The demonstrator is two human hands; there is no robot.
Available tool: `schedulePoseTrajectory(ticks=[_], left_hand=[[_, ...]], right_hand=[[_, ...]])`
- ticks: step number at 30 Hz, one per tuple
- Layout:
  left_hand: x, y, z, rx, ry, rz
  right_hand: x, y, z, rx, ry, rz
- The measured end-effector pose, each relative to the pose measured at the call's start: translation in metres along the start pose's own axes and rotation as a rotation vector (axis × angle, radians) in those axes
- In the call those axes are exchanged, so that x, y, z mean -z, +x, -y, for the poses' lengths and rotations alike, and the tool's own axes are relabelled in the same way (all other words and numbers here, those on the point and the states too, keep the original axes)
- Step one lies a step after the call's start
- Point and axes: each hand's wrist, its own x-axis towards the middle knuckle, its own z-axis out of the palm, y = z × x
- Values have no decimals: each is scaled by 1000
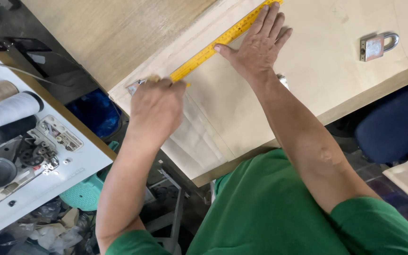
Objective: The person uses a yellow ruler and a pencil to draw straight lines on a large piece of light-colored fabric laid out on a wooden table. They reposition the ruler multiple times to create a grid-like pattern of lines across the fabric surface. Two padlocks are visible on the table, used to hold the fabric in place.
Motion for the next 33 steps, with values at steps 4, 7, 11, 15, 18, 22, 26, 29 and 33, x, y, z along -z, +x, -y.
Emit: schedulePoseTrajectory(ticks=[4,7,11,15,18,22,26,29,33], left_hand=[[-21,-66,3,171,-164,41],[-45,-96,-8,330,-235,115],[-69,-124,-21,372,-352,-26],[-76,-135,-29,421,-417,-70],[-81,-136,-31,420,-421,-93],[-85,-133,-32,414,-441,-121],[-83,-129,-30,412,-440,-161],[-83,-127,-30,414,-445,-138],[-83,-121,-29,413,-428,-164]], right_hand=[[19,-12,8,-9,29,75],[-7,-21,9,50,51,-44],[-20,-26,16,75,61,-76],[0,-32,25,50,60,77],[8,-35,27,38,65,113],[17,-38,30,14,105,161],[21,-38,34,0,126,176],[22,-38,36,-11,123,185],[16,-36,33,-10,117,182]])
